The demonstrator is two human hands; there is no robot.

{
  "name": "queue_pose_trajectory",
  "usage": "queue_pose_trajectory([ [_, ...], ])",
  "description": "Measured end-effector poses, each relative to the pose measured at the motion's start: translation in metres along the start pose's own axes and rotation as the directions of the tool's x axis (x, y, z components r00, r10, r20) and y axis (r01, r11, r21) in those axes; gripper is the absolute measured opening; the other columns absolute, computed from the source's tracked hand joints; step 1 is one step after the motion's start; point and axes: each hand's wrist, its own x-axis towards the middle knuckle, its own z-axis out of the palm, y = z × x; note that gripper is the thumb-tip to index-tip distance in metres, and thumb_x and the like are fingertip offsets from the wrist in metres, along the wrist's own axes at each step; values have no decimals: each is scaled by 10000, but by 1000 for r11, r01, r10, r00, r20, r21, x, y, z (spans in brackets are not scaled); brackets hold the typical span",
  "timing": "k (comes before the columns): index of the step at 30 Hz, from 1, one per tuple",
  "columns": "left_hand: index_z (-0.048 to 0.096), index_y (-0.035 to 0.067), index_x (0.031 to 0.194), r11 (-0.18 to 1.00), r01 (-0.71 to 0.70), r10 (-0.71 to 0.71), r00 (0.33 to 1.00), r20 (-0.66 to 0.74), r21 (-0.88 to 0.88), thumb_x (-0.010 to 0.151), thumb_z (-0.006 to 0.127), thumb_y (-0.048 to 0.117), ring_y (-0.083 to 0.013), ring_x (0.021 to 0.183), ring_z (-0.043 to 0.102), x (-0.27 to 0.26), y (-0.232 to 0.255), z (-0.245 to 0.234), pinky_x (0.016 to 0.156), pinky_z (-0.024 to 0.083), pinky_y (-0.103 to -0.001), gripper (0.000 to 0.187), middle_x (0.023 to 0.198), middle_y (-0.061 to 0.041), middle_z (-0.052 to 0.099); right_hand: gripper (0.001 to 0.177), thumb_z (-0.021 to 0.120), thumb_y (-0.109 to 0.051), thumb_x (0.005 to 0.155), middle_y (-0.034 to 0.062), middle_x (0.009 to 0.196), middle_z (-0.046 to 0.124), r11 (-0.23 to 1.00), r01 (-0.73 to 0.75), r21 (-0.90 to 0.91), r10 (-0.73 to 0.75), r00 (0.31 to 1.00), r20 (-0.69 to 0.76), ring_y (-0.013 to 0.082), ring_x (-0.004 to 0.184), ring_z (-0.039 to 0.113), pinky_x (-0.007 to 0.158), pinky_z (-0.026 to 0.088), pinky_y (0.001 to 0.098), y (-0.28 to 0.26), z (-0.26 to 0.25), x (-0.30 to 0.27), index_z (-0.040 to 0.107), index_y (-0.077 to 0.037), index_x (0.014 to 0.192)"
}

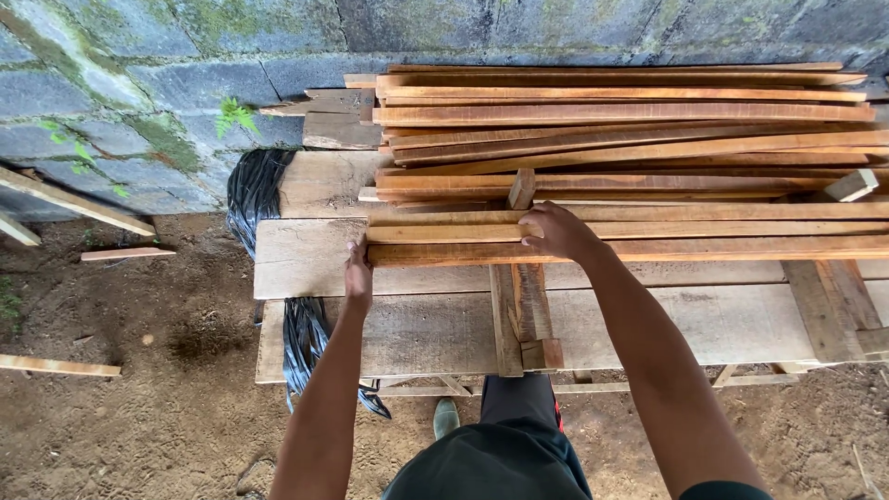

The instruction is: Organizes small wooden strips on a workbench and secures them into a bundle using a black rubber strap.

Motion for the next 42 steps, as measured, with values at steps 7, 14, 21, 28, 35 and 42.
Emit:
queue_pose_trajectory([
  [7, 453, 230, 1565, 967, -51, 48, 999, 20, 249, 1133, 314, 470, -515, 1476, 284, -59, 55, 32, 1224, 279, -549, 513, 1615, -301, 315, 351, 757, -302, 857, 122, 1197, 685, 999, 25, -47, -27, 999, -45, 331, 1215, 611, 1023, 526, 467, 7, 7, -7, 722, -133, 1163],
  [14, 598, 293, 1459, 654, -111, 162, 987, 6, 748, 1069, 391, 574, -469, 1187, 618, -32, 35, 18, 1016, 467, -590, 524, 1168, -229, 715, 226, 728, -369, 867, 32, 1070, 674, 989, 62, -132, -79, 989, -124, 243, 1120, 631, 979, 553, 383, 23, 25, 3, 776, -181, 982],
  [21, 632, 336, 1414, 683, -85, 63, 996, 57, 726, 976, 491, 553, -426, 1225, 619, -41, 65, 22, 1054, 476, -542, 508, 1214, -198, 719, 302, 737, -448, 847, 27, 1114, 694, 998, 2, -69, -15, 982, -190, 231, 1152, 639, 970, 566, 378, 11, 19, -4, 794, -184, 982],
  [28, 549, 88, 1483, 849, -94, 56, 994, 89, 520, 975, 498, 347, -418, 1422, 460, -20, 76, 31, 1208, 359, -510, 573, 1478, -213, 565, 242, 771, -401, 893, 14, 992, 669, 996, -7, -93, -40, 867, -496, 227, 1024, 674, 890, 571, 384, 29, 23, -17, 727, -181, 982],
  [35, 615, 34, 1420, 911, -194, 170, 981, 96, 365, 1026, 469, 226, -412, 1369, 523, -39, 107, 49, 1199, 359, -506, 462, 1405, -270, 600, 396, 755, -417, 890, 48, 1032, 653, 861, 163, -481, -428, 744, -514, 247, 1058, 647, 907, 550, 366, 12, 15, 21, 708, -157, 1185],
  [42, 690, 42, 1314, 936, -273, 269, 962, 51, 224, 1003, 512, 121, -350, 1246, 627, -38, 109, 55, 1148, 426, -475, 367, 1257, -243, 693, 520, 639, -584, 930, 39, 918, 590, 778, 143, -612, -495, 740, -456, 233, 843, 674, 763, 546, 351, -17, 1, 30, 700, -151, 1211],
])
